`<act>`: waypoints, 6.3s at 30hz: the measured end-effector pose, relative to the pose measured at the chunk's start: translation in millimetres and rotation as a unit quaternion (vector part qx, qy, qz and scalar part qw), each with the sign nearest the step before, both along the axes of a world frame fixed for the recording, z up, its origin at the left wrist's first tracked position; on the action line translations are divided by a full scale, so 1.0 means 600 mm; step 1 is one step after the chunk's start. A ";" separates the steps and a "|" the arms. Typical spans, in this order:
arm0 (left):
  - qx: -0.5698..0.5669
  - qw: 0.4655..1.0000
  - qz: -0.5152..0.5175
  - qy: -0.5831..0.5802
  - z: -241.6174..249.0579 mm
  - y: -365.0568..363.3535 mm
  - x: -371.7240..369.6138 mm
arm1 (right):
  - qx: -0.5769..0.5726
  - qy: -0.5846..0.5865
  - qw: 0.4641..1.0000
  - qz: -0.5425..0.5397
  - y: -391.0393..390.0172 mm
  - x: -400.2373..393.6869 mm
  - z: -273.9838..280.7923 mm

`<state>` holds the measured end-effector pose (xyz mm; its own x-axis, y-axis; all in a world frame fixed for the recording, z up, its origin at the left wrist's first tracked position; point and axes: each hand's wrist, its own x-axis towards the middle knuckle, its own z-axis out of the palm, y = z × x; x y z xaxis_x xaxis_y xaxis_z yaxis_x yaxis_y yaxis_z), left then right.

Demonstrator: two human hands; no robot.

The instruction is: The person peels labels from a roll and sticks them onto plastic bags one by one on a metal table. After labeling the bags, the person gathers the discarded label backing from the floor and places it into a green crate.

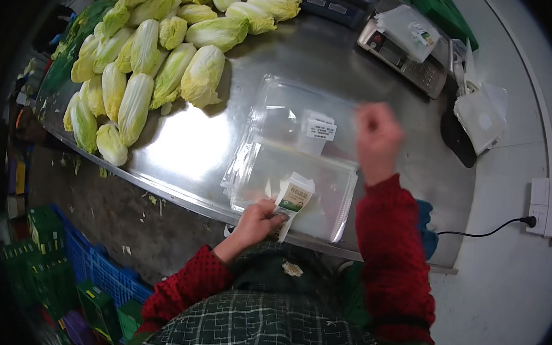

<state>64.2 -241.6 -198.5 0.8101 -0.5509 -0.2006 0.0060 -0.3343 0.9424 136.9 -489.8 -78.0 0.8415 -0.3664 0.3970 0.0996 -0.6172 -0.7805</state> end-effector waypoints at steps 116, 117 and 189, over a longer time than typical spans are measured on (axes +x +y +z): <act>-0.010 0.994 -0.059 -0.095 0.014 0.019 -0.014 | -0.075 0.380 0.904 0.182 0.036 -0.066 -0.179; 0.011 0.996 -0.044 -0.083 0.006 0.017 -0.013 | 0.075 0.234 0.963 0.115 0.011 -0.027 -0.124; -0.016 0.998 0.031 0.055 0.065 0.086 -0.058 | 0.035 0.186 0.956 0.223 0.142 -0.175 -0.043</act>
<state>29.2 -190.1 -159.3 0.8170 -0.5079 -0.2731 0.1299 -0.2994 0.9453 31.9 -404.5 -103.5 0.9985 0.0481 0.0271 0.0483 -0.5231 -0.8509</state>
